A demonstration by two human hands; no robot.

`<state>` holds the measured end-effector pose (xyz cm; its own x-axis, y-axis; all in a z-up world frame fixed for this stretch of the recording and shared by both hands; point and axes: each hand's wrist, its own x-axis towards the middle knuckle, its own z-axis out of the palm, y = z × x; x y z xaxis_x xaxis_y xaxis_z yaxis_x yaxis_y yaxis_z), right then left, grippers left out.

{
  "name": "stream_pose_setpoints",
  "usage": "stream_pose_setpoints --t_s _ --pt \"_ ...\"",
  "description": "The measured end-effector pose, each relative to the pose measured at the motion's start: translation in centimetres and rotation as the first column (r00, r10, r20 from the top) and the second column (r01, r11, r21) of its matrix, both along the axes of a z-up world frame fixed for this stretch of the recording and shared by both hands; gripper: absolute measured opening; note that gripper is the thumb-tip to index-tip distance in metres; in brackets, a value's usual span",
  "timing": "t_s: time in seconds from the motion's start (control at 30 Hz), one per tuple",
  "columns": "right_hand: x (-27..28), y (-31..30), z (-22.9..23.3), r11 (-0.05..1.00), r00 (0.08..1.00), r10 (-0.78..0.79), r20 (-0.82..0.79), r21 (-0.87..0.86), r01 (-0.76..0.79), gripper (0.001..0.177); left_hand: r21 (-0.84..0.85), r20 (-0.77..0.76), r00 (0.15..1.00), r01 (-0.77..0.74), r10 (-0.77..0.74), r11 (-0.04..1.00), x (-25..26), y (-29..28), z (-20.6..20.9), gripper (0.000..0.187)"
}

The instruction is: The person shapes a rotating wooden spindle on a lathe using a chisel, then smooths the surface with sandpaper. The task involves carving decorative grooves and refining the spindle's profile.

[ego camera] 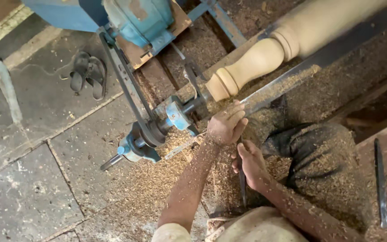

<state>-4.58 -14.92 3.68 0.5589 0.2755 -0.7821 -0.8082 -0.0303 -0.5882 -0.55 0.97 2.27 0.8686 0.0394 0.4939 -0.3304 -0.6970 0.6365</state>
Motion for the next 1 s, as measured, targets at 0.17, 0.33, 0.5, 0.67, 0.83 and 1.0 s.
stream_pose_setpoints --t_s 0.17,0.33,0.5,0.67,0.83,1.0 --pt "-0.1 1.9 0.6 0.997 0.999 -0.002 0.036 -0.073 0.004 0.027 -0.054 0.042 0.998 -0.044 0.046 0.998 0.2 -0.1 -0.8 0.016" --pt "-0.1 3.4 1.1 0.995 0.999 -0.028 0.035 -0.091 0.031 0.026 -0.057 -0.005 0.997 -0.078 0.078 0.995 0.3 -0.3 -1.7 0.016" --pt "0.0 4.4 1.5 0.985 0.999 -0.037 0.02 -0.169 0.04 0.027 -0.09 -0.1 0.994 -0.041 0.032 0.995 0.3 -0.1 -1.7 0.026" --pt "0.0 4.7 1.1 0.99 0.997 -0.077 0.015 -0.118 0.079 0.024 -0.028 -0.049 0.995 -0.089 0.088 0.996 0.2 -0.2 -1.3 0.023" --pt "0.3 3.8 0.8 0.986 0.998 -0.07 -0.005 -0.154 0.068 0.024 -0.021 -0.047 0.996 -0.074 0.073 0.997 0.3 -0.1 -1.2 0.025" --pt "0.7 3.1 1.0 0.99 0.998 -0.003 0.059 -0.14 0.011 0.027 0.029 -0.06 0.998 0.0 0.002 1.0 0.4 0.2 -0.8 0.029"
